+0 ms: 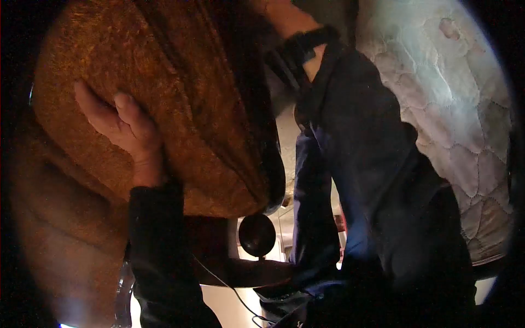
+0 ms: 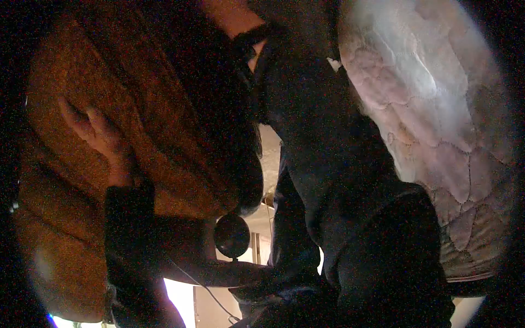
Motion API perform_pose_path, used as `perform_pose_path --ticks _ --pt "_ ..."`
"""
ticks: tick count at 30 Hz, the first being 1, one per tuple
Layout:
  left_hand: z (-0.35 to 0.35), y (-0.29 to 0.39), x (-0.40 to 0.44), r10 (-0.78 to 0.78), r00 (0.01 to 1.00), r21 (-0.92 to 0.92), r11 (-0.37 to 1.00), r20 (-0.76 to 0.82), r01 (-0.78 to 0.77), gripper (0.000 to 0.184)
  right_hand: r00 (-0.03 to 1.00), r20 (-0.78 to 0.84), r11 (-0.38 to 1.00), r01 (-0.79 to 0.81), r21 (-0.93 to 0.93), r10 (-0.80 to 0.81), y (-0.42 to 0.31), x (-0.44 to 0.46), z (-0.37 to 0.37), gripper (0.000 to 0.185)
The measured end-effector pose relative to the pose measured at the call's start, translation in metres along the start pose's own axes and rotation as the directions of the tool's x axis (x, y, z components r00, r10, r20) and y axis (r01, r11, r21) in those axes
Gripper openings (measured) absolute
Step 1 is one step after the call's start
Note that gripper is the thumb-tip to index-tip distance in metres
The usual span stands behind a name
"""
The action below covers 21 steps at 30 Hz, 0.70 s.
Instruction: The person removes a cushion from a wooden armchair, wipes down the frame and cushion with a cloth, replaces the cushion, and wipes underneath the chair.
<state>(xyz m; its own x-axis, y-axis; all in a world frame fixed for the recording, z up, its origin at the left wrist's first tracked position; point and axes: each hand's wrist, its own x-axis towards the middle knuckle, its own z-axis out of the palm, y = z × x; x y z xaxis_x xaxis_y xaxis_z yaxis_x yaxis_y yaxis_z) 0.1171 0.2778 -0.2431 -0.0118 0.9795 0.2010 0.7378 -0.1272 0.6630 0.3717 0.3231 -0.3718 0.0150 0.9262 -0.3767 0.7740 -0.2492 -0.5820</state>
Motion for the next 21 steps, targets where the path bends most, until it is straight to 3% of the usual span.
perform_pose_path --ticks 4,7,8,10,12,13,14,16,19,21 --pt "0.004 0.003 0.005 0.041 0.999 0.016 0.999 -0.019 -0.041 0.075 0.998 -0.057 0.999 0.038 0.014 -0.037 -0.012 -0.012 -0.024 0.024" --pt "0.0 0.006 0.008 0.062 0.998 0.1 0.993 0.001 -0.062 0.075 0.994 -0.089 0.995 -0.069 -0.066 0.063 0.006 -0.08 0.037 0.023" --pt "-0.001 0.007 0.008 0.076 0.997 0.095 0.993 -0.013 -0.074 0.075 0.979 0.13 0.985 -0.143 -0.1 0.155 0.017 -0.117 0.056 0.022" --pt "-0.003 0.01 0.006 0.032 0.999 0.206 0.978 0.017 -0.035 0.076 0.971 0.207 0.992 -0.118 -0.039 0.124 0.035 -0.191 0.079 0.02" --pt "-0.002 0.011 0.007 0.023 1.0 0.212 0.977 -0.008 -0.021 0.076 0.907 0.401 0.991 -0.105 -0.082 0.129 0.038 -0.225 0.078 0.02" --pt "-0.003 0.011 0.006 -0.006 1.0 0.222 0.975 0.011 0.003 0.076 0.858 0.496 0.989 -0.079 -0.126 0.132 0.035 -0.225 0.074 0.02" --pt "-0.003 0.01 0.006 0.004 1.0 0.219 0.976 -0.009 -0.002 0.076 0.868 0.482 0.989 -0.065 -0.13 0.12 0.038 -0.211 0.073 0.02" --pt "-0.002 0.008 0.005 -0.023 1.0 0.223 0.975 -0.002 0.023 0.077 0.825 0.56 0.997 -0.07 -0.038 0.079 0.043 -0.182 0.065 0.022" --pt "-0.006 0.011 0.006 -0.025 1.0 0.25 0.968 -0.001 0.025 0.078 0.856 0.517 0.988 0.092 -0.123 -0.015 0.031 -0.111 0.04 0.024" --pt "-0.01 0.011 0.003 -0.042 0.999 0.238 0.971 0.02 0.036 0.077 0.898 0.434 0.988 -0.011 -0.151 0.076 0.012 -0.042 0.019 0.025"
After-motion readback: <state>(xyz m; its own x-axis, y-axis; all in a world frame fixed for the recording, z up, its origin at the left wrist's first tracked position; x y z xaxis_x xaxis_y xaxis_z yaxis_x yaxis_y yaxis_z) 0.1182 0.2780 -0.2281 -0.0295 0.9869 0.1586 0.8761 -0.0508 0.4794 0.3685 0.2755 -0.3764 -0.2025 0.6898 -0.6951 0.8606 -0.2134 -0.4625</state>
